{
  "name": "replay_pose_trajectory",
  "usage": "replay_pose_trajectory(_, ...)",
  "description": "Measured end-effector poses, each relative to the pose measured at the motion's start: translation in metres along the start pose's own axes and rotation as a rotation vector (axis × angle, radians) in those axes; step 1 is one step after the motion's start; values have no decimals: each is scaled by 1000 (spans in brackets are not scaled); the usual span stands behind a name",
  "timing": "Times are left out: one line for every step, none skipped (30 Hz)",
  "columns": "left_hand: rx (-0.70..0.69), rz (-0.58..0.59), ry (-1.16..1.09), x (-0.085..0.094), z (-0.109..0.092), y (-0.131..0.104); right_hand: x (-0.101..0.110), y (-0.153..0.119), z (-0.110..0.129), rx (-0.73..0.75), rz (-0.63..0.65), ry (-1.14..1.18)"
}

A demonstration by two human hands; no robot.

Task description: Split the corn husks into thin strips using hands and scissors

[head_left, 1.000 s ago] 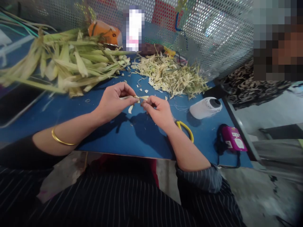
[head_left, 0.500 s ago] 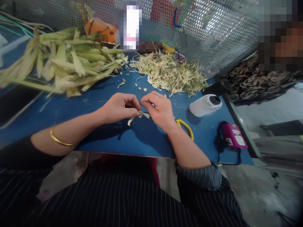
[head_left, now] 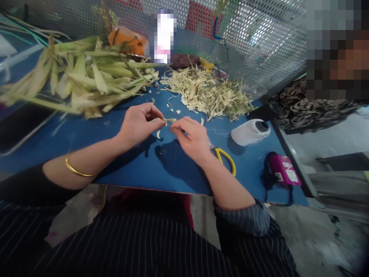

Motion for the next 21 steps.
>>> replay_pose_trajectory(-12, 69, 10, -3, -1, -1, 2, 0, 2, 39, -12, -63)
replay_pose_trajectory(-18, 167, -5, -8, -2, -2, 3, 1, 3, 58, -21, -105)
replay_pose_trajectory(-14, 276, -36, -13, -3, -4, 4, 1, 1, 58, -27, -115)
replay_pose_trajectory(-1, 371, -76, -17, -4, -6, 5, 2, -1, 43, -25, -92)
replay_pose_trajectory(17, 434, -117, -20, -5, -8, 6, 3, -6, 17, -20, -46)
replay_pose_trajectory(37, 456, -154, -20, -5, -9, 5, 4, -11, -20, -7, 13)
replay_pose_trajectory(53, 435, -187, -19, -6, -8, 4, 5, -16, -67, 10, 76)
replay_pose_trajectory(65, 384, -220, -17, -6, -7, 2, 5, -21, -122, 25, 130)
replay_pose_trajectory(72, 313, -250, -14, -6, -5, 0, 5, -25, -174, 35, 171)
replay_pose_trajectory(76, 239, -269, -11, -5, -3, -2, 4, -28, -218, 42, 198)
replay_pose_trajectory(81, 165, -269, -7, -4, -1, -4, 3, -28, -241, 44, 214)
replay_pose_trajectory(87, 97, -242, -4, -2, 0, -5, 2, -26, -236, 45, 215)
replay_pose_trajectory(91, 42, -191, -2, 0, 1, -6, 2, -22, -201, 43, 197)
replay_pose_trajectory(88, 5, -123, 0, 1, 2, -6, 1, -16, -146, 44, 158)
replay_pose_trajectory(76, -4, -53, 1, 2, 2, -5, 1, -10, -84, 46, 104)
replay_pose_trajectory(60, 25, 3, 0, 2, 1, -4, 1, -4, -29, 45, 42)
replay_pose_trajectory(45, 86, 32, -3, 2, 1, -3, 1, 0, 9, 39, -14)
replay_pose_trajectory(37, 177, 33, -7, 1, -1, -1, 1, 1, 23, 29, -53)
replay_pose_trajectory(41, 278, 9, -12, 1, -3, 1, 2, 0, 16, 20, -64)
replay_pose_trajectory(54, 369, -34, -16, 0, -5, 2, 3, -2, -5, 13, -48)
replay_pose_trajectory(74, 433, -87, -19, -1, -7, 3, 4, -6, -37, 12, -12)
Point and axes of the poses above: each hand's wrist, its own y-axis towards the middle knuckle, its own x-axis out of the back of the hand, z = x × y, the point moved 5 cm from there along y, towards the middle knuckle, and after that the axes turned 8 degrees about y, right-handed, at the moved point
